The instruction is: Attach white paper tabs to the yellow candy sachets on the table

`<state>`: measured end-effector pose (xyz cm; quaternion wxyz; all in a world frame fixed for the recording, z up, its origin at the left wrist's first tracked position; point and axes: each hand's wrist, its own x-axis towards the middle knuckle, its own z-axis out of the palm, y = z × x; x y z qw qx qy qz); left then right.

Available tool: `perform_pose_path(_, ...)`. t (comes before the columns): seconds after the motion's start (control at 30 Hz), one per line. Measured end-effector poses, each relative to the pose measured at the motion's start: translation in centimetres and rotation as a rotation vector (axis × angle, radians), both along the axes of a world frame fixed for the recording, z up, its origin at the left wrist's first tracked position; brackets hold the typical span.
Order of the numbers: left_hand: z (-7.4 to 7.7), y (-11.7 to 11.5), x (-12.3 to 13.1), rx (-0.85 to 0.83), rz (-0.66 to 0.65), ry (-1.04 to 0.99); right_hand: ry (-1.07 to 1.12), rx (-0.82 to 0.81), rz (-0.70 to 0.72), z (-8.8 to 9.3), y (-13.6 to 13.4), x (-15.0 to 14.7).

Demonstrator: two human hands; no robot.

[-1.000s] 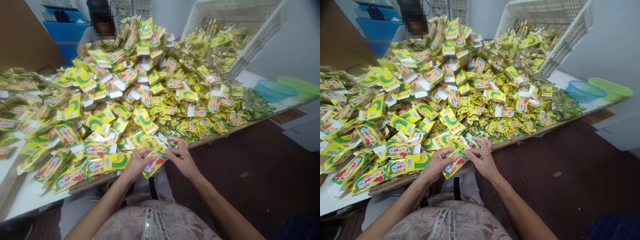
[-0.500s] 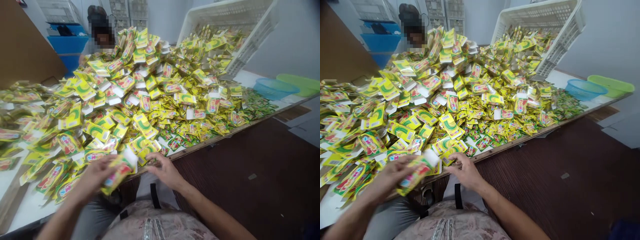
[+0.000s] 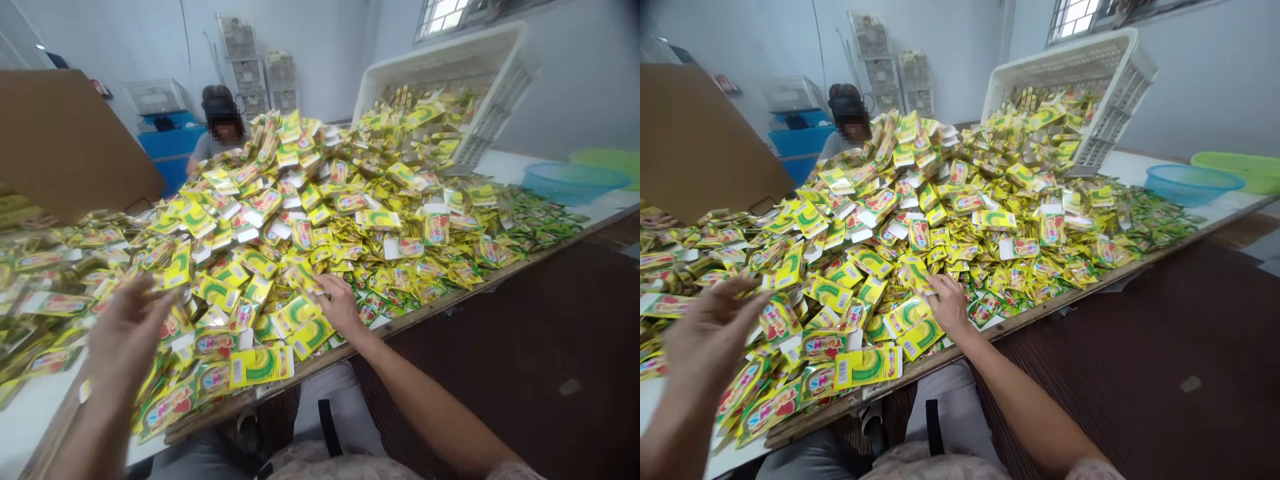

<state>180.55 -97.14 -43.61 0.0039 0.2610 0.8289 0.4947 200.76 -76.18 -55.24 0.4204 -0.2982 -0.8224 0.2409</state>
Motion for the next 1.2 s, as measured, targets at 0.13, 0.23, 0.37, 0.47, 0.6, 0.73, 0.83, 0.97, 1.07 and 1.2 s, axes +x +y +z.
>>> perform_pose_path(0.13, -4.7, 4.1, 4.6, -0.002, -0.395, -0.469, 0.295, -0.260, -0.120, -0.1, -0.8, 1.9)
perform_pose_path(0.23, -8.0, 7.1, 8.6, 0.050, -0.539, -0.697, 0.410, -0.617, -0.088, -0.6, -2.1, 3.0)
perform_pose_path(0.37, -9.9, 9.4, 11.4, 0.201, -0.517, -0.790, 0.571, -0.934, 0.046, -1.7, -3.6, 4.0)
perform_pose_path(0.47, -9.9, 10.1, 11.9, 0.247, -0.556, -0.967, 0.593, -1.005, 0.147, -1.7, -3.9, 4.4)
perform_pose_path(0.6, -9.0, 10.4, 12.0, 0.410, -0.513, -1.134, 0.508, -1.018, 0.272, -0.5, -3.7, 4.4)
perform_pose_path(0.73, -7.5, 9.3, 10.3, 0.392, -0.407, -0.829, 0.433, -1.025, 0.390, 1.3, -3.1, 4.4)
perform_pose_path(0.83, -6.4, 7.9, 8.4, 0.168, -0.551, -0.428, 0.190, -1.015, 0.537, 3.2, -2.1, 4.8)
perform_pose_path(0.97, -6.9, 7.4, 8.1, -0.037, -0.912, -0.649, -0.166, -0.819, 0.658, 6.1, 0.4, 4.8)
perform_pose_path(1.07, -8.4, 7.8, 9.2, 0.108, -0.832, -0.867, -0.310, -0.390, 0.430, 7.4, 3.8, 4.7)
perform_pose_path(1.2, -9.8, 7.9, 10.4, 0.244, -0.689, -1.003, -0.568, 0.102, 0.045, 6.9, 9.2, 5.3)
